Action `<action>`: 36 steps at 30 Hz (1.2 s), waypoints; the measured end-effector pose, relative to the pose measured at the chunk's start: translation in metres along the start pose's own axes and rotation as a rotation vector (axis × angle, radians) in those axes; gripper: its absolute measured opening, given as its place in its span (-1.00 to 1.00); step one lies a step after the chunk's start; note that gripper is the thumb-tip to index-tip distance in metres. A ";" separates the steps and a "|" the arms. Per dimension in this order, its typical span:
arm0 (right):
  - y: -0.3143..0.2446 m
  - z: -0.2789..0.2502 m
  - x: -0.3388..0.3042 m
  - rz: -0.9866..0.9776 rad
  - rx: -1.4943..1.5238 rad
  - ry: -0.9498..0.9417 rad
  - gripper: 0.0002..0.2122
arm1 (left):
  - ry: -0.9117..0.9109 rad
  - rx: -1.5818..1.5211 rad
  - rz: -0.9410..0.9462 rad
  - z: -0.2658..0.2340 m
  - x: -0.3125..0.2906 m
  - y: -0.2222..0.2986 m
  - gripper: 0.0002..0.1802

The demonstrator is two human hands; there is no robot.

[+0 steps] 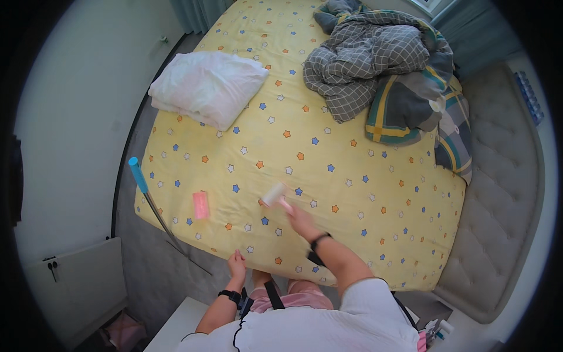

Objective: The person uses a lint roller to clean a bedsheet, rolling it repeatedly over different sections of the surface and peeling off a used adhesive sheet.

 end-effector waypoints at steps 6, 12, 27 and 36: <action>-0.132 0.022 0.156 -0.108 -0.068 -0.018 -0.77 | 0.072 0.243 0.304 0.026 0.027 0.046 -0.57; 0.022 -0.019 0.008 -0.148 -0.020 0.075 -0.66 | 0.128 0.309 0.421 0.061 0.083 0.105 -0.63; 0.037 -0.058 0.104 -0.082 0.079 0.349 -0.53 | -0.370 -0.324 -0.356 0.175 0.186 0.141 -0.43; -0.019 -0.136 0.400 0.246 0.387 0.199 -0.48 | -0.569 -0.277 -0.451 0.205 0.192 0.141 -0.43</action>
Point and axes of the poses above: each hand's wrist, its own x-axis towards the middle knuckle, its own z-axis out of the palm, y = z × x, the point moved 9 cm from there along x, towards the middle knuckle, and after that the axes turned 3 degrees about y, right-handed, at the moved point
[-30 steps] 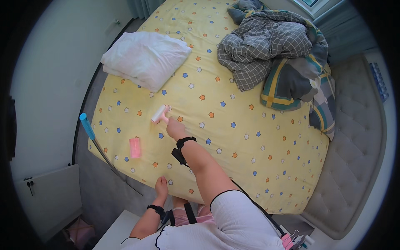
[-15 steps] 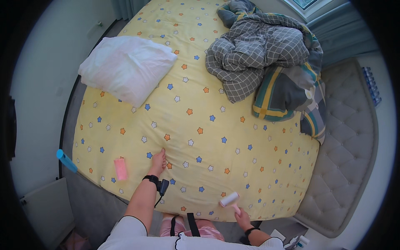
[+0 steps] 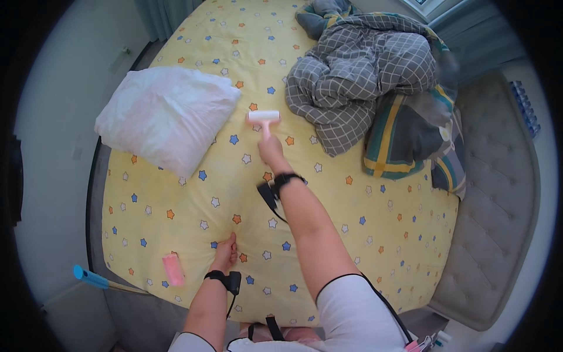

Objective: The person uses a lint roller to clean a bedsheet, rolling it repeatedly over different sections of the surface and peeling off a used adhesive sheet.

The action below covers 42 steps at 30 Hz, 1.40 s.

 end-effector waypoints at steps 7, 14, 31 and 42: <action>0.231 -0.008 -0.392 -0.259 -0.253 0.104 -0.50 | 0.014 -0.059 -0.029 -0.014 -0.008 0.000 -0.41; 0.156 0.000 -0.263 -0.179 -0.214 0.169 -0.43 | 0.036 -0.062 -0.015 -0.024 0.004 -0.006 -0.40; 0.175 -0.008 -0.314 -0.242 -0.368 0.255 -0.39 | 0.069 -0.009 -0.011 -0.016 -0.004 -0.002 -0.40; 0.022 -0.055 0.002 -0.306 -0.348 0.404 -0.39 | 0.027 0.002 0.020 -0.008 -0.001 -0.001 -0.41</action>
Point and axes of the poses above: each hand's wrist, its own x-axis towards the middle knuckle, its own z-axis out of the palm, y = z × x, the point moved 9 cm from there along x, towards the middle knuckle, and after that the axes turned 3 degrees about y, right-handed, at the moved point
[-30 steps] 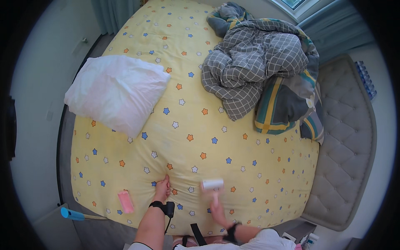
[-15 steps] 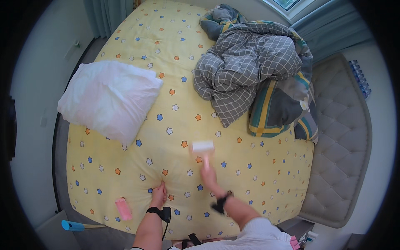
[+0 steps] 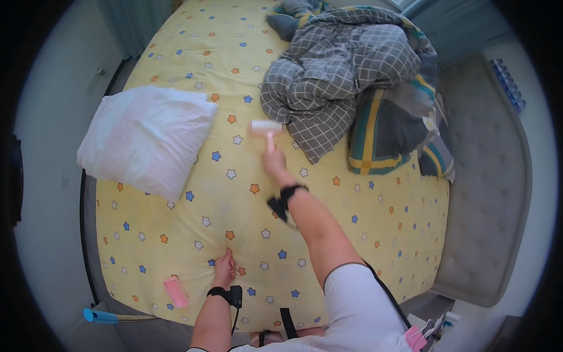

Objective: The person uses a lint roller to clean a bedsheet, rolling it repeatedly over different sections of the surface and peeling off a used adhesive sheet.

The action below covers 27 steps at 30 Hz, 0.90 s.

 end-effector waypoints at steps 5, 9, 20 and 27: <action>0.040 -0.035 -0.323 0.227 0.103 -0.175 -0.43 | 0.021 -0.059 -0.023 -0.010 0.001 -0.003 -0.41; 0.053 -0.048 -0.441 0.613 0.242 -0.355 -0.40 | 0.051 -0.013 -0.018 -0.005 -0.004 0.000 -0.41; 0.113 -0.090 -0.048 0.166 0.195 0.213 -0.62 | 0.002 0.021 -0.019 0.006 0.001 -0.004 -0.41; 0.113 -0.057 -0.424 0.501 0.078 -0.177 -0.34 | 0.059 -0.010 0.003 -0.006 -0.002 -0.001 -0.41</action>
Point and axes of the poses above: each hand's wrist, its own x-axis towards the middle knuckle, its own z-axis out of the palm, y = z × x, the point moved 9 cm from there along x, towards the middle knuckle, and after that the axes turned 3 degrees about y, right-handed, at the moved point
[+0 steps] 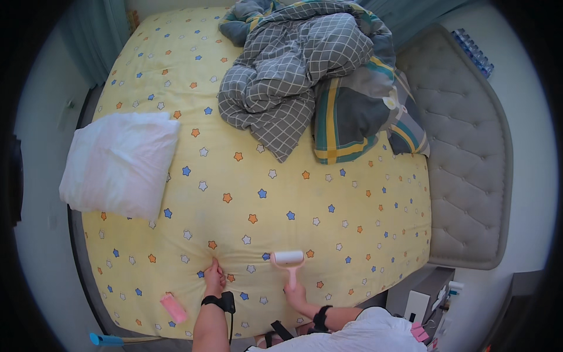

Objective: The person uses a lint roller to clean a bedsheet, rolling it repeatedly over different sections of the surface and peeling off a used adhesive sheet.

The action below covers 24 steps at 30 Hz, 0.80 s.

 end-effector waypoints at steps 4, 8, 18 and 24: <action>-0.068 -0.040 0.109 0.028 0.209 0.018 -0.38 | -0.026 0.013 0.001 -0.003 -0.001 -0.004 -0.41; -0.141 -0.164 0.313 -0.017 0.561 0.244 -0.50 | -0.037 0.059 0.024 0.014 0.002 -0.004 -0.40; 0.037 -0.009 0.004 0.087 0.164 -0.020 -0.36 | -0.022 0.029 0.012 0.004 -0.001 -0.001 -0.40; -0.017 -0.069 0.160 0.040 0.349 0.018 -0.30 | -0.007 0.062 0.010 0.002 0.003 -0.005 -0.40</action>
Point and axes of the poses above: each hand's wrist, its own x-axis towards the middle knuckle, its own z-axis out of the palm, y = z × x, the point moved 9 cm from there along x, towards the middle knuckle, and after that the axes turned 3 degrees about y, right-handed, at the moved point
